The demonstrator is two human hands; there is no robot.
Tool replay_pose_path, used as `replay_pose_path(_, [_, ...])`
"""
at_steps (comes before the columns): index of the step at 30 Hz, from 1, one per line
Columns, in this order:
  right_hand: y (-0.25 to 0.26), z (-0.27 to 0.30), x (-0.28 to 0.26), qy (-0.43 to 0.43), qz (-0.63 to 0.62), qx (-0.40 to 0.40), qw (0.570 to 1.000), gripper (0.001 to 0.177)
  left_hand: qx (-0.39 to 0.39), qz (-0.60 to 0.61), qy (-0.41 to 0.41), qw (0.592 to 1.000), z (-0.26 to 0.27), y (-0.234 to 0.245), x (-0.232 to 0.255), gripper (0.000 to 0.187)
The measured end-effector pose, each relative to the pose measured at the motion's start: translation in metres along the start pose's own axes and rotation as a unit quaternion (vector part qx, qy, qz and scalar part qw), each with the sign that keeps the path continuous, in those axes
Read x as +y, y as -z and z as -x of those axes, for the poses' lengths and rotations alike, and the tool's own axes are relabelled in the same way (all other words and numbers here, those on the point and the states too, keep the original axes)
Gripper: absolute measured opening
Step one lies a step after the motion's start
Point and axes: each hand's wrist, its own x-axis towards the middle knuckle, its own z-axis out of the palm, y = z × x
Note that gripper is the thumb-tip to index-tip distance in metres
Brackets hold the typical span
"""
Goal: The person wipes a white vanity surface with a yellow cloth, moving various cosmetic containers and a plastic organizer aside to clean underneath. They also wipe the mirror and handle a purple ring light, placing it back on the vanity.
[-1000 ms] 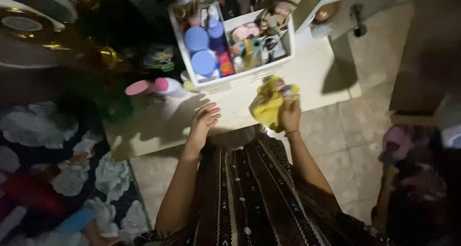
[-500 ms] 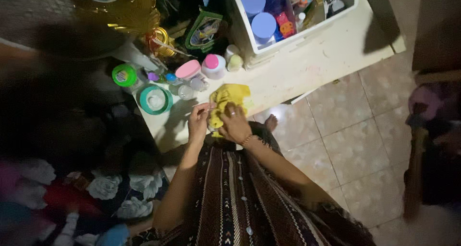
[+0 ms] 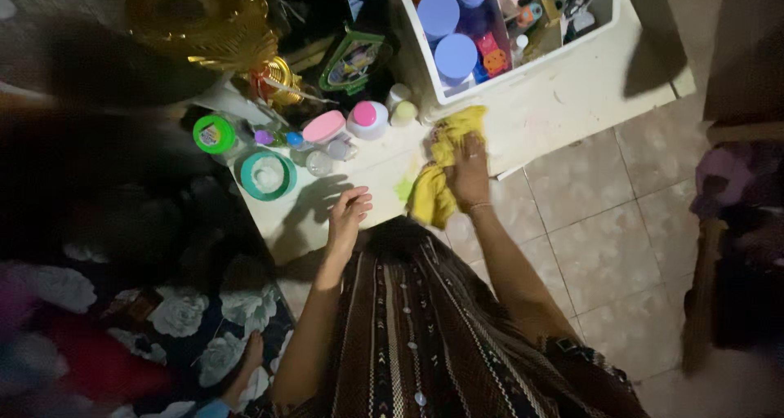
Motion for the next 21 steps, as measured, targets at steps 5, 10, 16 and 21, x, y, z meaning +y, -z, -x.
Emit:
replay_pose_path(5, [0.028,-0.018,0.139,-0.062,0.110,0.130,0.983,0.060,0.008,-0.011,-0.003,1.000,-0.003,0.005,0.006,0.038])
replay_pose_path(10, [0.136,-0.037,0.207,-0.362,-0.253,0.086,0.893,0.044,-0.002,0.012,-0.009,1.000,-0.004,0.020,0.006,0.034])
replay_pose_path(16, [0.148,-0.053,0.182,-0.196,-0.307,0.081,0.928,0.039,0.021,-0.017,-0.005,1.000,-0.004,0.058,0.013,0.027])
replay_pose_path(21, [0.030,-0.044,0.082,-0.143,0.119,0.061,0.981,0.090,0.069,-0.021,-0.104,0.992,-0.016,0.116,-0.009,0.021])
